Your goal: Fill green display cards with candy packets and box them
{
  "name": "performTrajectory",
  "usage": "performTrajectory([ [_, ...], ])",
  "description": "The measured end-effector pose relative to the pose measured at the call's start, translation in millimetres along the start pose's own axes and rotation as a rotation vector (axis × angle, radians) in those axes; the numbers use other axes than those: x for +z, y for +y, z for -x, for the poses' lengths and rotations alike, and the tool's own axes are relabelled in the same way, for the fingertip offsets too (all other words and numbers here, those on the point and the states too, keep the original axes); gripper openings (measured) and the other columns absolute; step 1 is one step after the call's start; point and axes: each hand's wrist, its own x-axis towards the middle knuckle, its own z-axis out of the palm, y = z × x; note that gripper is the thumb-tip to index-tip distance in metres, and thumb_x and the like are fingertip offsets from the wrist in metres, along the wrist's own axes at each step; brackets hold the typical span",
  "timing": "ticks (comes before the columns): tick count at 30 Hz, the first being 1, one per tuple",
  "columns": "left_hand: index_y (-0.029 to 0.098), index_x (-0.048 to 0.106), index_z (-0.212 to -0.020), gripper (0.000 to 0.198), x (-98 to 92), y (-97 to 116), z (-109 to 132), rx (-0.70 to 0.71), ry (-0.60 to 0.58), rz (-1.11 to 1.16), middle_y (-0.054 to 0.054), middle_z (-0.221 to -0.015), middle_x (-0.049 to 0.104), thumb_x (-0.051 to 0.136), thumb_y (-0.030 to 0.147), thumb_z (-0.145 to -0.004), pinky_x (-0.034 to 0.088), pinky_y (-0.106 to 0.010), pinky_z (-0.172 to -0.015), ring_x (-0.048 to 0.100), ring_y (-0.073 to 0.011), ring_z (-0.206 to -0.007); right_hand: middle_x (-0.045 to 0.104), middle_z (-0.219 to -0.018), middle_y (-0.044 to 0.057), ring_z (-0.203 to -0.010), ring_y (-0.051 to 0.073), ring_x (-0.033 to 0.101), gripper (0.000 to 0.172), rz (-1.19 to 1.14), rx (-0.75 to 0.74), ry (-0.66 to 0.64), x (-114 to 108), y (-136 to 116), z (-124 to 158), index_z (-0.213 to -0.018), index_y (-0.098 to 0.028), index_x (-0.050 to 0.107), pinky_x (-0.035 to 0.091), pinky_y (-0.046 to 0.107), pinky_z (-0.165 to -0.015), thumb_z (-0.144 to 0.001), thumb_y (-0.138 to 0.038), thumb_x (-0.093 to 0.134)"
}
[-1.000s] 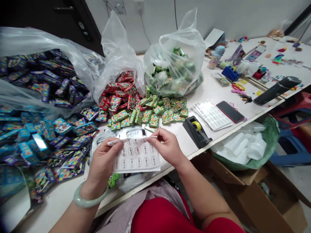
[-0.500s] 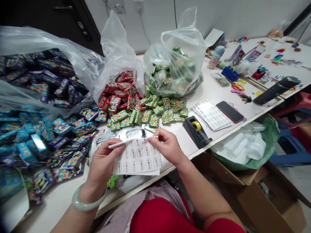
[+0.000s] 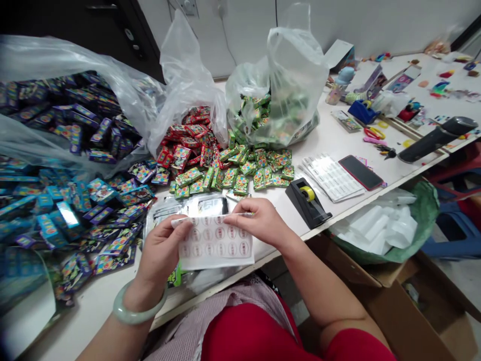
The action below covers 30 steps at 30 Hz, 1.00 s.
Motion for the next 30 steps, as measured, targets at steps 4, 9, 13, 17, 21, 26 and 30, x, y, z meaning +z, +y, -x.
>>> performTrajectory([
  [4, 0.018, 0.065, -0.074, 0.024, 2.7, 0.2, -0.7, -0.042, 0.014, 0.012, 0.003, -0.063, 0.056, 0.074, 0.04, -0.073, 0.039, -0.018, -0.052, 0.047, -0.0092, -0.057, 0.062, -0.063, 0.0, -0.058, 0.012, 0.054, 0.024, 0.001, 0.035, -0.036, -2.2, 0.3, 0.7, -0.065, -0.016, 0.066, 0.04, 0.023, -0.053, -0.076, -0.037, 0.071],
  [9, 0.02, 0.067, -0.079, 0.017, 4.4, 2.4, -1.0, 0.028, -0.021, 0.0, 0.002, -0.07, 0.062, 0.075, 0.032, -0.071, 0.044, -0.02, -0.058, 0.053, -0.011, -0.063, 0.07, -0.08, 0.002, -0.075, 0.016, 0.062, 0.018, 0.106, -0.067, -0.087, -8.8, 0.1, -3.4, -0.081, -0.019, 0.072, 0.047, 0.027, -0.069, -0.073, -0.035, 0.076],
  [13, 0.021, 0.067, -0.078, 0.007, -0.5, 6.4, 0.1, 0.133, -0.043, -0.072, 0.002, -0.073, 0.062, 0.072, 0.026, -0.075, 0.043, -0.019, -0.06, 0.054, -0.0105, -0.066, 0.071, -0.083, 0.003, -0.079, 0.016, 0.063, 0.015, 0.134, -0.111, -0.145, -15.3, 2.1, -7.6, -0.085, -0.02, 0.073, 0.048, 0.029, -0.073, -0.076, -0.032, 0.074],
  [17, 0.022, 0.069, -0.081, 0.002, -2.3, 9.7, 0.7, 0.23, -0.181, -0.135, 0.0, -0.077, 0.062, 0.068, 0.021, -0.079, 0.045, -0.021, -0.065, 0.057, -0.0124, -0.073, 0.069, -0.086, 0.001, -0.081, 0.015, 0.062, 0.028, 0.115, -0.156, -0.176, -16.7, 1.6, -10.0, -0.099, -0.02, 0.07, 0.047, 0.028, -0.075, -0.073, -0.031, 0.076],
  [21, 0.021, 0.069, -0.081, 0.003, 1.7, 10.9, 0.5, 0.248, -0.219, -0.142, -0.002, -0.078, 0.062, 0.067, 0.02, -0.08, 0.045, -0.022, -0.065, 0.058, -0.0135, -0.074, 0.066, -0.076, -0.001, -0.072, 0.013, 0.059, 0.012, 0.219, -0.159, -0.258, -9.8, -4.7, -13.1, -0.079, -0.018, 0.067, 0.043, 0.025, -0.068, -0.074, -0.026, 0.075],
  [26, 0.02, 0.069, -0.076, 0.006, 2.5, 13.0, 0.5, 0.199, -0.162, -0.129, -0.002, -0.075, 0.062, 0.072, 0.026, -0.075, 0.045, -0.023, -0.063, 0.057, -0.0145, -0.071, 0.063, -0.068, -0.003, -0.065, 0.011, 0.055, 0.014, 0.284, -0.112, -0.264, -3.0, -11.8, -14.3, -0.069, -0.017, 0.063, 0.038, 0.023, -0.062, -0.078, -0.023, 0.071],
  [30, 0.02, 0.068, -0.075, 0.012, 0.2, 9.5, 1.4, 0.112, -0.092, -0.16, 0.0, -0.07, 0.061, 0.072, 0.032, -0.075, 0.041, -0.021, -0.056, 0.053, -0.0129, -0.063, 0.063, -0.065, -0.002, -0.063, 0.011, 0.055, 0.02, 0.266, -0.128, -0.285, -2.3, -11.6, -12.5, -0.067, -0.017, 0.064, 0.038, 0.023, -0.061, -0.082, -0.029, 0.067],
])
